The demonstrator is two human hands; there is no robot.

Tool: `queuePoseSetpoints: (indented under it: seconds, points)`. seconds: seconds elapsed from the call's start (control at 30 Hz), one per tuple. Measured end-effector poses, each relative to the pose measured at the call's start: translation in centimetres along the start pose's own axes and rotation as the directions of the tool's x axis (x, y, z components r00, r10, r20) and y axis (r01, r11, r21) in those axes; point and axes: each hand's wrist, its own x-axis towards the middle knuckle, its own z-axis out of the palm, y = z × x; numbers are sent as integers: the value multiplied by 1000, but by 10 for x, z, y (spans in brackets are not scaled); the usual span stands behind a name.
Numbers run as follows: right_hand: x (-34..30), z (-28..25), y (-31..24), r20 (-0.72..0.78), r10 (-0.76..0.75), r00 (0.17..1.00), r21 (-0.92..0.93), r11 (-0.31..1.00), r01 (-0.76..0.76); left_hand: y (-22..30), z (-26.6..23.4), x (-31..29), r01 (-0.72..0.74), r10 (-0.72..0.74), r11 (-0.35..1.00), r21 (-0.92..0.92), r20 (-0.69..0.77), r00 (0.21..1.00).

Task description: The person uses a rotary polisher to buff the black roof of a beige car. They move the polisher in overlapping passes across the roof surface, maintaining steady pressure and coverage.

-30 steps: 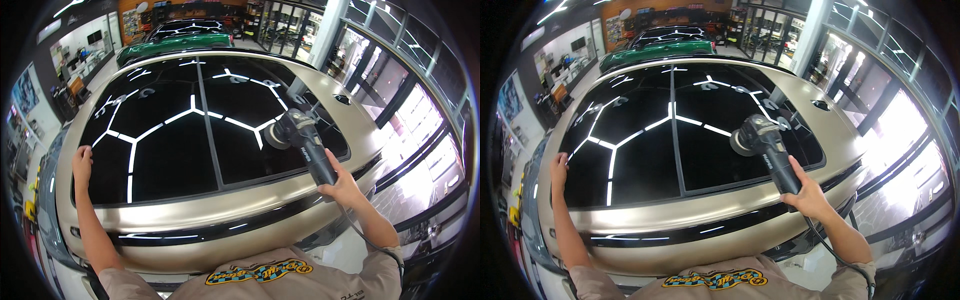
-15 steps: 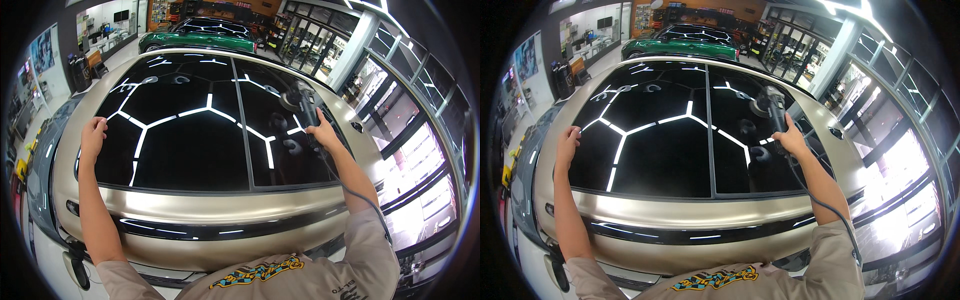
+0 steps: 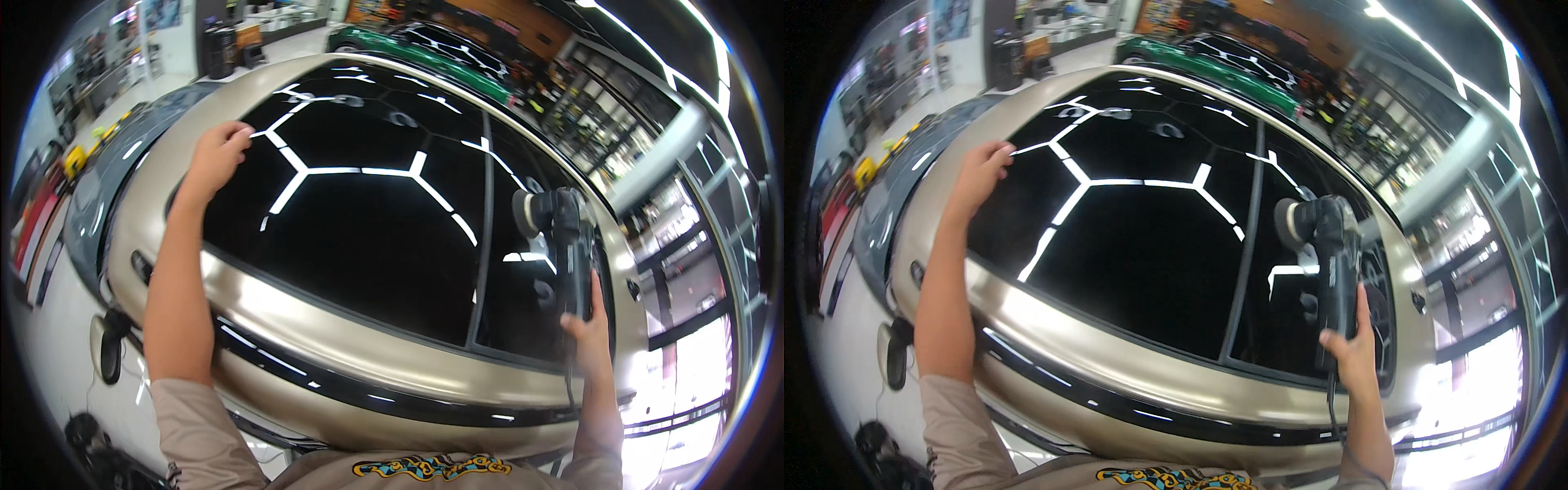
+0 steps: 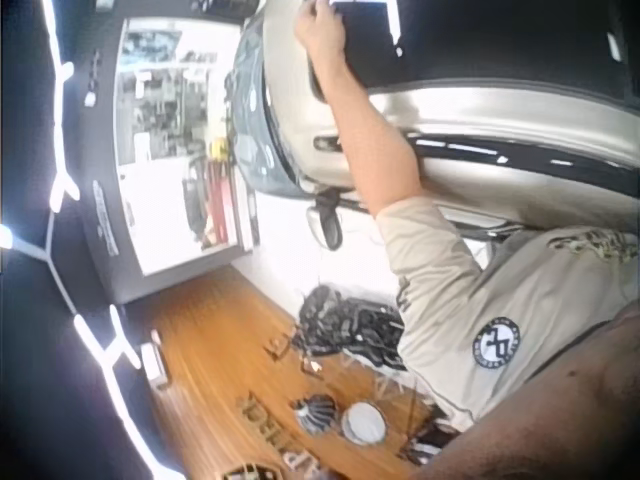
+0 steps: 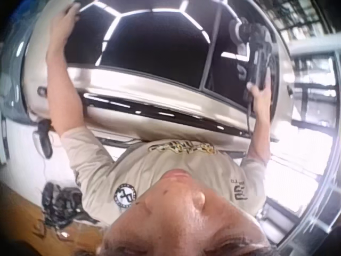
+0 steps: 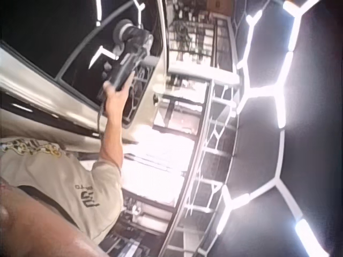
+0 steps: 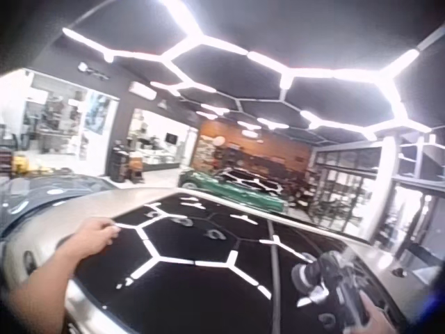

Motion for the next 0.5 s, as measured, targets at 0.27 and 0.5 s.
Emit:
queuePoseSetpoints:
  seconds: [0.27,0.5]
  points:
    - [26,91,-96,568,-19,823,-296,928,226,-2,-47,5,13,-118,978,-207,-506,854]
    - [129,244,-152,616,-337,712,-240,781,577,-17,-52,22,-64,-40,990,-129,-672,739]
